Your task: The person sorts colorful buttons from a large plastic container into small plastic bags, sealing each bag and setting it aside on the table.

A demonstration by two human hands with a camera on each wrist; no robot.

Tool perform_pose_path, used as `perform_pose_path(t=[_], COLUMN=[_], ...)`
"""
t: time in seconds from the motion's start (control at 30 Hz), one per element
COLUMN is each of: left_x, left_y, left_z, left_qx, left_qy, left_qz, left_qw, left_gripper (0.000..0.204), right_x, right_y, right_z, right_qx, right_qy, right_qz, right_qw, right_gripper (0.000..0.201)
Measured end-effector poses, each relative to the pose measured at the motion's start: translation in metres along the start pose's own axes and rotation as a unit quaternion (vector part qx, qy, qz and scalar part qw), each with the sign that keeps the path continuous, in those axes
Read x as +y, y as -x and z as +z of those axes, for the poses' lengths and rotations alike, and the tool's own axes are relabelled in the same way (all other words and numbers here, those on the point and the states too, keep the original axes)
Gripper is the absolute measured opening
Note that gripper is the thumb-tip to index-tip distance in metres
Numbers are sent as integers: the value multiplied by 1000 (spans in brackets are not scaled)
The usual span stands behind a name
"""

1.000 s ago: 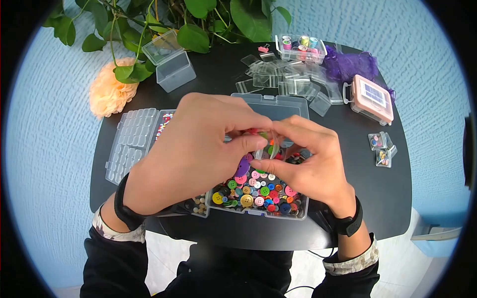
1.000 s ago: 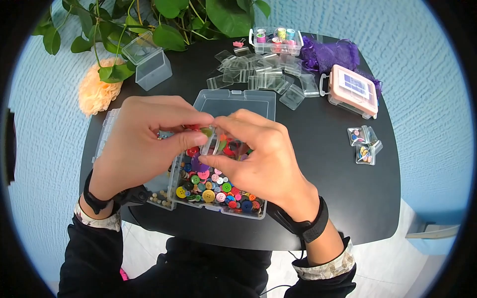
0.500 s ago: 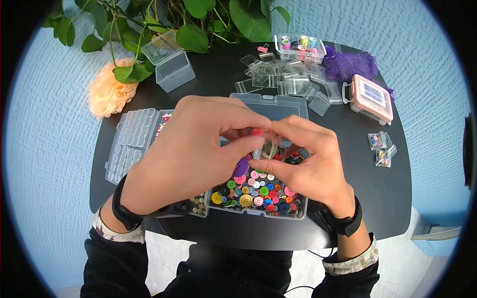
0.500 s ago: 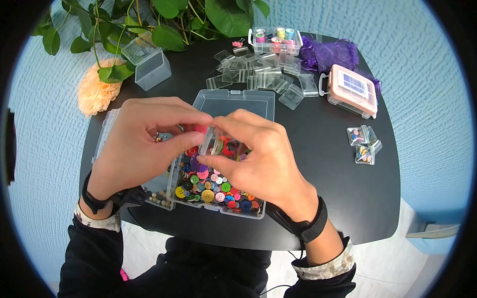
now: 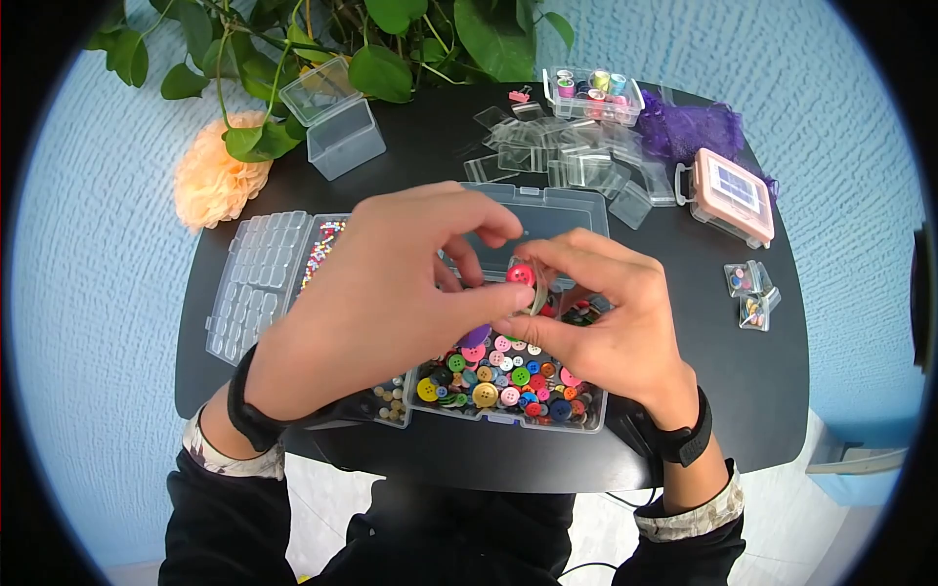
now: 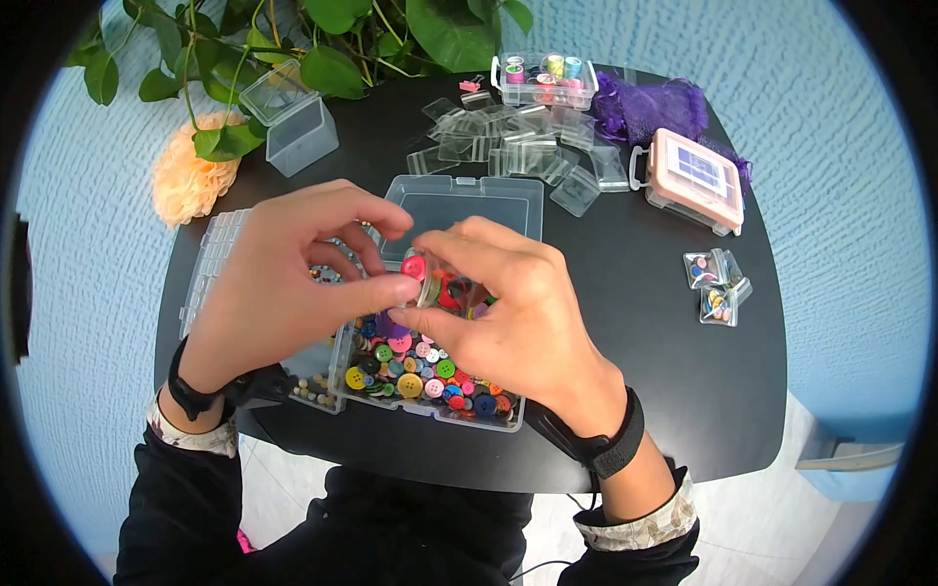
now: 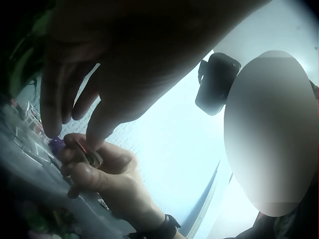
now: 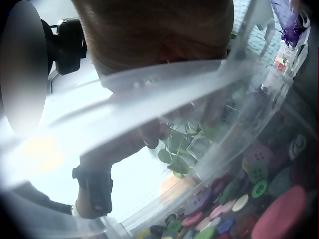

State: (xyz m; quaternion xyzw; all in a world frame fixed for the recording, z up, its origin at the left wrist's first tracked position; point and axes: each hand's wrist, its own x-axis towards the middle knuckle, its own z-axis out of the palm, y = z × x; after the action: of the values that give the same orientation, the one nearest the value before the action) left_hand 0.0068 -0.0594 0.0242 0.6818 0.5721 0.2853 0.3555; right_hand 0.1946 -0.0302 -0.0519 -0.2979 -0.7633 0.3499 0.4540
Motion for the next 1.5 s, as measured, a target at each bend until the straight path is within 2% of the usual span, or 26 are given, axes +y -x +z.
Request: perform_pose_path(t=[0.03,0.1,0.43,0.53,0.6,0.63,0.7,0.73,0.8,0.93,1.0,1.03,1.1,1.23,1.3,1.5], left_x=[0,-3,-12,-5,0,-2,-9,-11,-13,-17,-16,-15,-13,-14,-13,-22], left_y=[-1,-3,-4,-2,-1,0,0,0,-1,-3,-8,-10,-13,-14,-14,-8], left_z=[1,5,7,2,-4,-5,-3,-2,3,10,14,15,18,21,18,12], left_qx=[1,-14,19,7,-44,-44,2,2,25,20,13,12,6,-7,-33,-75], left_qy=[0,-41,-62,-58,-64,-64,-109,-109,5,7,22,22,1,15,64,130], left_qz=[0,56,71,68,33,33,138,138,130,127,76,76,12,-7,-53,-43], left_qw=[1000,997,995,996,996,996,984,984,991,992,997,997,1000,1000,996,988], left_gripper=[27,26,14,10,9,9,9,9,12,18,25,25,27,26,28,32], right_x=[0,2,4,4,4,3,3,2,2,4,4,5,7,8,8,5], right_y=[0,0,1,0,0,0,0,0,0,0,0,1,1,1,0,0], right_z=[0,-1,-1,-1,-1,-2,-1,-1,-2,0,0,0,-1,-2,-1,-1], right_qx=[0,-1,-4,3,3,3,3,5,3,13,7,2,3,8,12,16], right_qy=[-4,-1,37,35,37,38,36,35,35,21,28,35,45,57,56,80], right_qz=[-2,-9,-27,-37,-29,-22,-25,-27,-31,-47,-46,-44,-48,-50,-55,-55], right_qw=[1000,1000,999,999,999,999,999,999,999,999,999,998,998,997,997,995], right_gripper=[39,39,40,40,40,39,40,40,40,40,40,40,40,41,41,37])
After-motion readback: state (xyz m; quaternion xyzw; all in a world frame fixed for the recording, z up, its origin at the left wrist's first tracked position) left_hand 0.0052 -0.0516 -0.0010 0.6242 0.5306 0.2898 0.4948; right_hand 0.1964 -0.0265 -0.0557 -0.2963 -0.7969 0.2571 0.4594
